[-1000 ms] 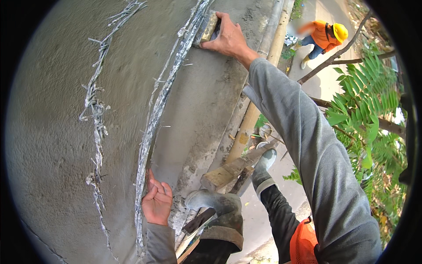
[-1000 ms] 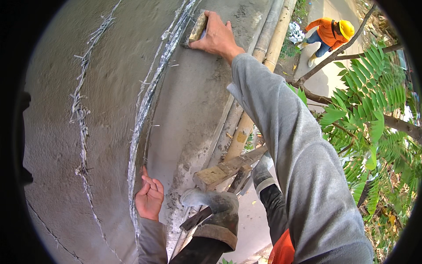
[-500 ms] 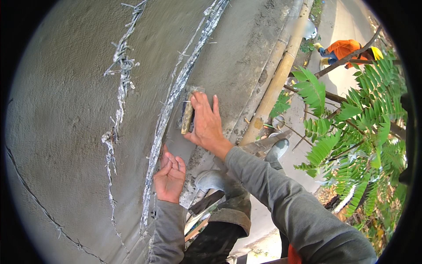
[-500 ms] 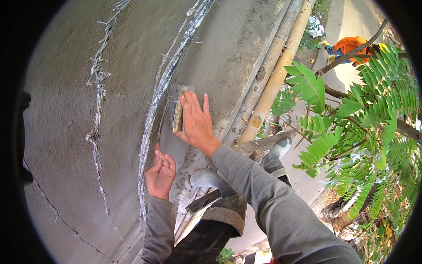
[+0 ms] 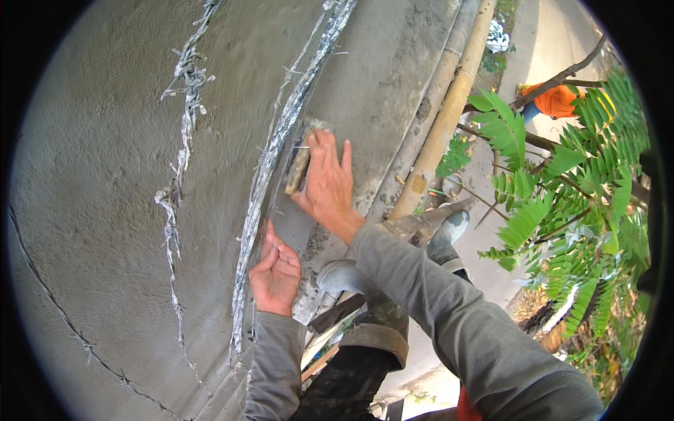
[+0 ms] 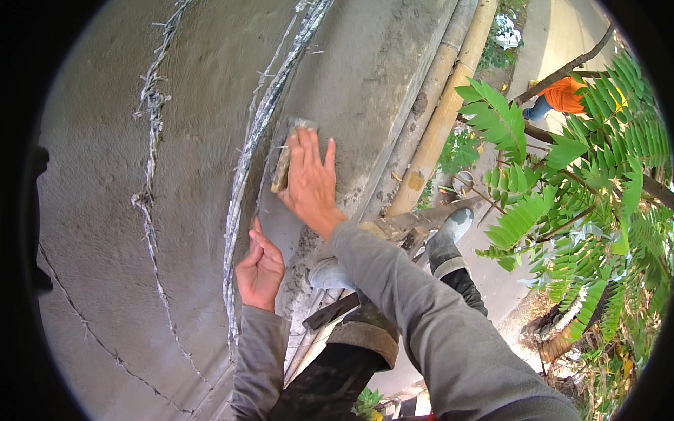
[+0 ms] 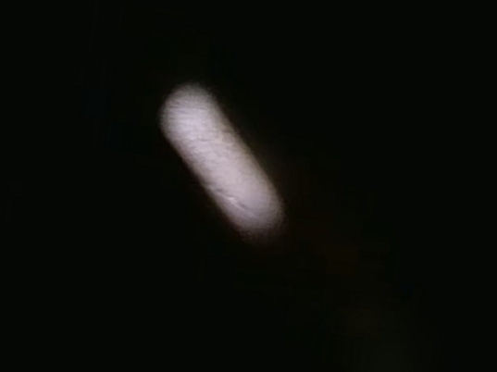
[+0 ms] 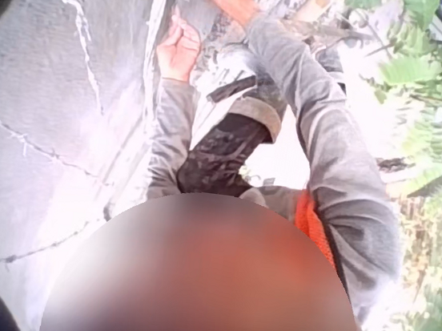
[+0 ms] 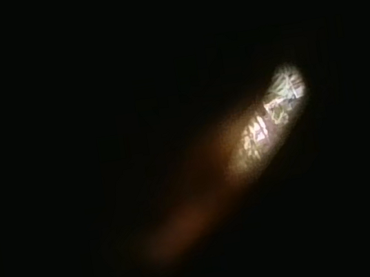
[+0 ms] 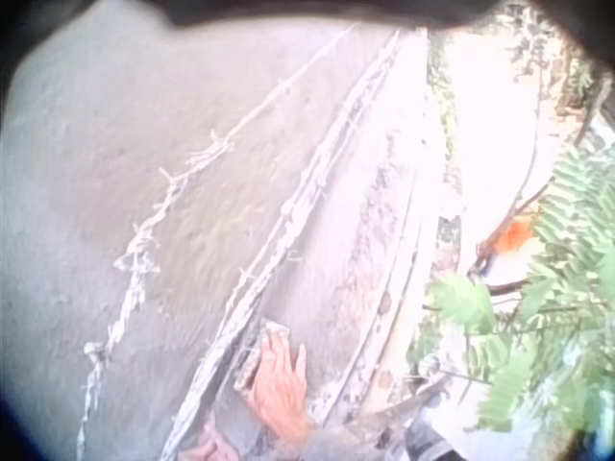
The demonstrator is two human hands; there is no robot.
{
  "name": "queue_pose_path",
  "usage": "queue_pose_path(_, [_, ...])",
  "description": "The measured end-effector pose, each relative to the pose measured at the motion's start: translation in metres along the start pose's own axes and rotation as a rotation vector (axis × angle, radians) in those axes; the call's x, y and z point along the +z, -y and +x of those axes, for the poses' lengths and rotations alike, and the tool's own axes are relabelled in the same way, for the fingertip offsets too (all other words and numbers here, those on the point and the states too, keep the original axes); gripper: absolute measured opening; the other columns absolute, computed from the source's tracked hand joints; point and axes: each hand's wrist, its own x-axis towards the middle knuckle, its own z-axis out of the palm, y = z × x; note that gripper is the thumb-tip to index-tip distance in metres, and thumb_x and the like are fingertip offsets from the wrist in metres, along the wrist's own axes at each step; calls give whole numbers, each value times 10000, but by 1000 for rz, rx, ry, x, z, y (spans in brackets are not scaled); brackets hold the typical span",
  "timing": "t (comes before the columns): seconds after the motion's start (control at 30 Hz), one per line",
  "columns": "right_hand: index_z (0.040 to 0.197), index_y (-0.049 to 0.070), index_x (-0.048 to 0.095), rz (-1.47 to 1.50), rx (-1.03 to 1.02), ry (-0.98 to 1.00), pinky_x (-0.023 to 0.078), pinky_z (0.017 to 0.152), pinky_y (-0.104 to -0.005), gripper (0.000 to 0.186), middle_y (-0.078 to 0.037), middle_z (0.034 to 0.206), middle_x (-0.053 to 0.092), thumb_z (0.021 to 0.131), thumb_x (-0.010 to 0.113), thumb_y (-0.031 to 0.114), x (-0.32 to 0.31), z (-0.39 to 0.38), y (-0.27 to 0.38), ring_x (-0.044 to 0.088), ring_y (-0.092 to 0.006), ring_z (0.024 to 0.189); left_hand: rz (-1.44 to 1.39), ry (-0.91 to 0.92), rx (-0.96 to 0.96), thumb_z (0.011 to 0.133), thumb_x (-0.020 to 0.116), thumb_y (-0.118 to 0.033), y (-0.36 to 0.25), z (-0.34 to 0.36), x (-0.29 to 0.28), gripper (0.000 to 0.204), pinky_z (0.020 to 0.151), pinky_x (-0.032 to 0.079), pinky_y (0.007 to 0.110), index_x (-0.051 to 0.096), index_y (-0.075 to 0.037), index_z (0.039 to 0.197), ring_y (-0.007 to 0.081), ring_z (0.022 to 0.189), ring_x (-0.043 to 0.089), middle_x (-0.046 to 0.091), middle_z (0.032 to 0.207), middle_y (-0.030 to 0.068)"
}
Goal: The person smooths a freshly poured concrete surface using a hand trowel. They work along a linear section of the wall, repeatedly dragging the trowel to level and finish the wet concrete. Another worker is visible in the background.
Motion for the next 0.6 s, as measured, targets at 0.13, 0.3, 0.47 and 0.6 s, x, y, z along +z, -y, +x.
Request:
queue_pose_path(0.13, [1582, 2, 371, -30, -67, -20, 255, 1278, -736, 1228, -231, 1627, 454, 584, 1045, 242, -36, 75, -42, 458, -440, 1541, -9, 21, 10, 1115, 475, 61, 1, -1, -1, 596, 1059, 610, 360, 463, -119, 1683, 141, 1237, 717, 559, 1699, 4])
queue_pose_path(0.3, [1552, -40, 437, 11, -134, 27, 265, 1277, -747, 1160, -233, 1609, 471, 592, 1023, 240, -32, 43, -30, 429, -426, 1560, -19, -7, 22, 1113, 467, 71, 1, 0, 2, 608, 1066, 606, 361, 457, -124, 1689, 128, 1243, 716, 574, 1683, 13])
queue_pose_path(0.47, [1531, -59, 429, -140, -246, 204, 298, 1223, -759, 1158, -273, 1599, 467, 605, 1019, 308, -5, -45, 11, 440, -466, 1546, -5, 0, 11, 1113, 465, 72, 0, 1, 1, 625, 1013, 601, 351, 433, -121, 1706, 125, 1211, 719, 584, 1671, 14])
queue_pose_path(0.6, [1549, -67, 436, -75, -137, 152, 287, 1231, -765, 1164, -264, 1626, 450, 614, 1011, 318, -14, -17, 0, 406, -445, 1575, 40, -11, 29, 1110, 474, 69, 0, 1, 0, 635, 962, 589, 346, 416, -113, 1715, 125, 1181, 717, 576, 1674, 1])
